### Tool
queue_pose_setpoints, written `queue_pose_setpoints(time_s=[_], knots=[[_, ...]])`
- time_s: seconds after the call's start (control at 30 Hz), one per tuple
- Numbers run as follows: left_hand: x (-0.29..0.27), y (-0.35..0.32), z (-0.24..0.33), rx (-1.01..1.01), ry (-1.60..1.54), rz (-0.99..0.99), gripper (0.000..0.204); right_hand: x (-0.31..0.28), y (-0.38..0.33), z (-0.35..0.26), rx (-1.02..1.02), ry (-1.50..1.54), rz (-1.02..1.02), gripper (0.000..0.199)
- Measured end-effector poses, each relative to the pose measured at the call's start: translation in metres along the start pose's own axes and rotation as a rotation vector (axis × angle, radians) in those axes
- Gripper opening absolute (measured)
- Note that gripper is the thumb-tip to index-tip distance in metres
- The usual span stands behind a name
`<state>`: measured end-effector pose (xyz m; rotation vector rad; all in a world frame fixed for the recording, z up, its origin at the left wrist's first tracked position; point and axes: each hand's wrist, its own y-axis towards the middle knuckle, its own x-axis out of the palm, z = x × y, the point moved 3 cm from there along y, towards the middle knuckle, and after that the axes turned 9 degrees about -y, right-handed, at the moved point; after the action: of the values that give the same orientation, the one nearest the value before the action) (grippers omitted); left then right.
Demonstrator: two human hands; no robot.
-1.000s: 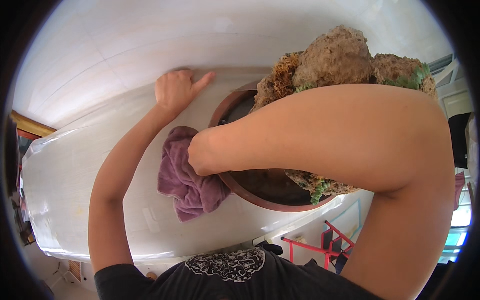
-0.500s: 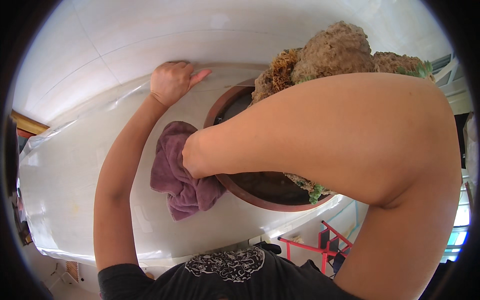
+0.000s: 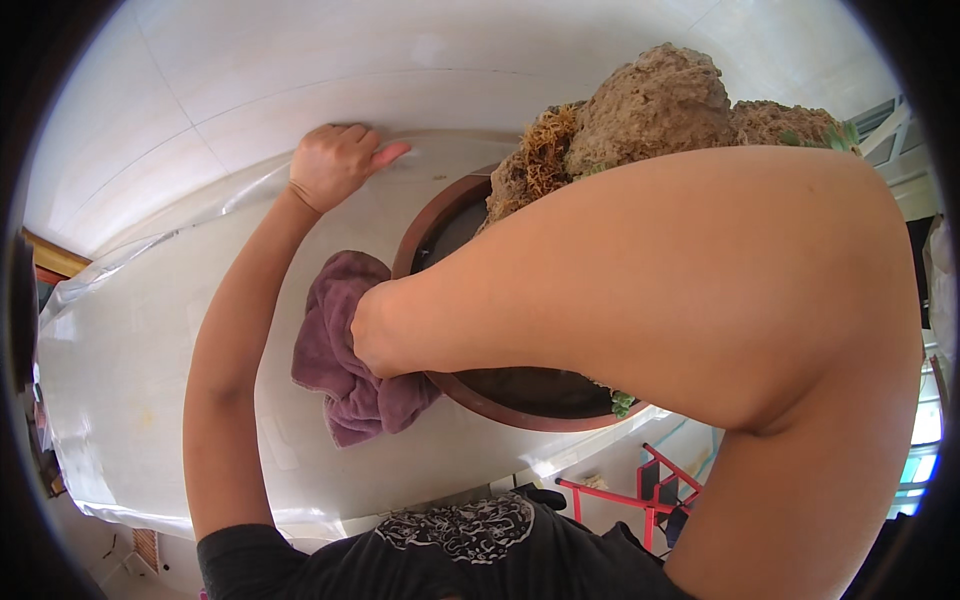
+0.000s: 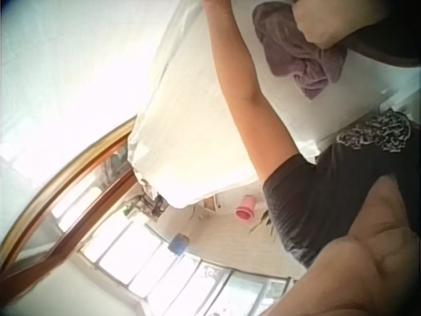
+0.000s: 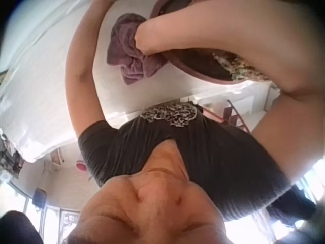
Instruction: The person moves a large potted plant aside on a white surface, then wipes the surface with a purple cloth. They smooth a plastic sheet over the surface and continue wiping around the plant before moving the plant back into position.
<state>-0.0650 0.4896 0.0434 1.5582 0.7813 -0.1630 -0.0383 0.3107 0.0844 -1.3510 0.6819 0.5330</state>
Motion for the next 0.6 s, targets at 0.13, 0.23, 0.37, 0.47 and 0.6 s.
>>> queue_pose_setpoints(time_s=[0.13, 0.23, 0.37, 0.47, 0.6], knots=[[-0.002, 0.005, -0.004, 0.042, 0.043, -0.005, 0.052, 0.002, 0.0, 0.0, 0.011, 0.016, -0.01, 0.012], [-0.004, 0.012, -0.001, 0.041, 0.047, -0.045, 0.056, -0.006, -0.001, 0.001, 0.039, 0.055, -0.021, 0.012], [-0.011, 0.024, 0.005, -0.216, 0.057, -0.287, 0.057, -0.015, -0.006, 0.005, 0.005, 0.019, -0.025, 0.012], [-0.018, 0.037, 0.005, -0.532, -0.019, -0.495, 0.054, -0.021, -0.009, 0.007, -0.011, 0.032, -0.101, 0.023], [-0.022, 0.049, -0.013, -0.843, -0.317, -0.882, 0.05, -0.012, -0.014, 0.007, -0.005, 0.034, 0.115, 0.012]])
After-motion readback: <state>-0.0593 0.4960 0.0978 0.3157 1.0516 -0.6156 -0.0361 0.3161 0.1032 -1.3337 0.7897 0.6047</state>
